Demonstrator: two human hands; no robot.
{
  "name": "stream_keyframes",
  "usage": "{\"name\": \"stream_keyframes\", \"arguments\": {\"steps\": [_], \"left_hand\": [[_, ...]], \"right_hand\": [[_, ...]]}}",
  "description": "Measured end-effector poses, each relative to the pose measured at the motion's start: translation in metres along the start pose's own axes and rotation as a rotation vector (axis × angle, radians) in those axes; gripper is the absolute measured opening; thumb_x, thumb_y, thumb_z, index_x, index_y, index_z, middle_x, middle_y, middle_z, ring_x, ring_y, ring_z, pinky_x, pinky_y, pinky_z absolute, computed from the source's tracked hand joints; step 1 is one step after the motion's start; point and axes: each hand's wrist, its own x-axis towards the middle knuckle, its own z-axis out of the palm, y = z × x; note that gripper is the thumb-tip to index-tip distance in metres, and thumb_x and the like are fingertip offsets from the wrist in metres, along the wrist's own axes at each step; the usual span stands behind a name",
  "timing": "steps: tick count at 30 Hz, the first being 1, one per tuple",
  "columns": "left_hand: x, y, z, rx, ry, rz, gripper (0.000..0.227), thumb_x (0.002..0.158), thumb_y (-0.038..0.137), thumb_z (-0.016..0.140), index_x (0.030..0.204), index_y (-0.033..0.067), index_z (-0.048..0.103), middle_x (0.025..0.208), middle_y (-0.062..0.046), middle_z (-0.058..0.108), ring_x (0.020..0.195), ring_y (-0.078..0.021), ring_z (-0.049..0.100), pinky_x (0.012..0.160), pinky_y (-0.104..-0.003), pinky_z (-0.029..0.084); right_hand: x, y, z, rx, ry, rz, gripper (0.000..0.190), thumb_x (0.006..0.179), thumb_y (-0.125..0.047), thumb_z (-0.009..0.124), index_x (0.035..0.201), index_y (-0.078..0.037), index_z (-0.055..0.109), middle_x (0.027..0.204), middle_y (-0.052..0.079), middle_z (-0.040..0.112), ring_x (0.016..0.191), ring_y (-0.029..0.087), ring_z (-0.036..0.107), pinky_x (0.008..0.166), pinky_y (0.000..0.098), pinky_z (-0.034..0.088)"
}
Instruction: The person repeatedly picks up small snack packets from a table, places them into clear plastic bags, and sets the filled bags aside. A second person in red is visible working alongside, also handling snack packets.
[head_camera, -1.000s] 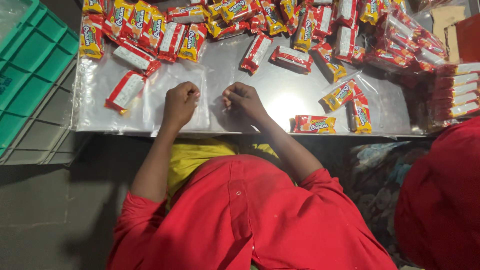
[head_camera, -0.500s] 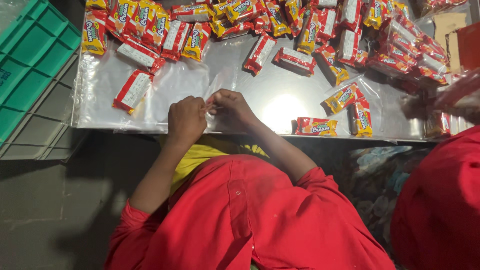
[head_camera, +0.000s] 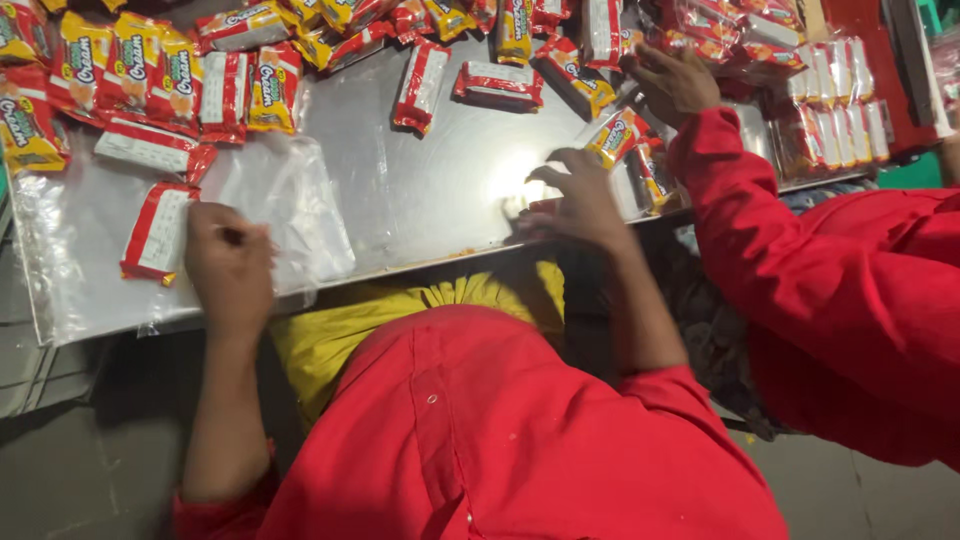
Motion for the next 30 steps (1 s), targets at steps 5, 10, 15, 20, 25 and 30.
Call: {"name": "stream_keyframes", "arguments": {"steps": [5, 10, 15, 20, 25, 30], "left_hand": [[-0.009, -0.007, 0.038, 0.485, -0.200, 0.240, 0.022, 0.078, -0.015, 0.053, 0.088, -0.0004, 0.067, 0.122, -0.022, 0.060, 0.089, -0.0375, 0.067, 0.079, -0.044, 0.051], [-0.009, -0.021, 0.057, 0.566, -0.110, 0.344, 0.012, 0.080, -0.006, 0.062, 0.087, -0.0006, 0.070, 0.122, -0.024, 0.065, 0.099, -0.0397, 0.067, 0.086, -0.044, 0.054], [-0.015, -0.030, 0.051, 0.455, -0.087, 0.291, 0.030, 0.077, -0.012, 0.053, 0.098, 0.0001, 0.071, 0.111, -0.018, 0.067, 0.101, -0.0375, 0.068, 0.089, -0.045, 0.055], [-0.011, -0.017, 0.048, 0.485, -0.104, 0.227, 0.033, 0.077, -0.010, 0.056, 0.102, 0.0032, 0.072, 0.113, -0.016, 0.065, 0.098, -0.0379, 0.067, 0.085, -0.047, 0.053], [-0.010, -0.006, 0.050, 0.531, -0.135, 0.145, 0.032, 0.078, -0.008, 0.057, 0.103, 0.0053, 0.072, 0.113, -0.014, 0.065, 0.098, -0.0377, 0.066, 0.084, -0.048, 0.053], [-0.011, -0.010, 0.049, 0.536, -0.121, 0.222, 0.034, 0.079, -0.009, 0.055, 0.106, 0.0048, 0.071, 0.116, -0.015, 0.065, 0.101, -0.0373, 0.066, 0.087, -0.047, 0.053]], "right_hand": [[-0.012, 0.028, 0.030, -0.141, -0.081, 0.364, 0.065, 0.084, -0.049, 0.080, 0.141, -0.021, 0.061, 0.128, 0.015, 0.055, 0.116, 0.037, 0.059, 0.088, 0.0485, 0.053], [0.031, 0.001, 0.077, -0.146, -0.345, -0.076, 0.070, 0.080, -0.058, 0.074, 0.134, -0.016, 0.058, 0.117, 0.014, 0.059, 0.103, 0.037, 0.059, 0.077, 0.0471, 0.054], [0.089, -0.010, 0.081, 0.058, -0.062, -0.055, 0.060, 0.082, -0.060, 0.071, 0.119, -0.013, 0.062, 0.109, 0.011, 0.068, 0.103, 0.031, 0.065, 0.082, 0.0463, 0.054], [0.160, 0.020, 0.055, -0.462, 0.326, -0.126, 0.085, 0.062, -0.074, 0.079, 0.121, -0.016, 0.058, 0.112, 0.012, 0.069, 0.103, 0.039, 0.069, 0.075, 0.0549, 0.054], [0.159, 0.029, 0.046, -0.110, -0.172, 0.148, 0.099, 0.065, -0.057, 0.084, 0.144, -0.014, 0.040, 0.120, 0.024, 0.062, 0.107, 0.043, 0.065, 0.086, 0.0512, 0.053], [0.131, 0.037, 0.065, -0.121, -0.277, 0.300, 0.062, 0.102, -0.047, 0.064, 0.156, -0.024, 0.043, 0.131, 0.023, 0.061, 0.111, 0.043, 0.068, 0.092, 0.0528, 0.053]]}}
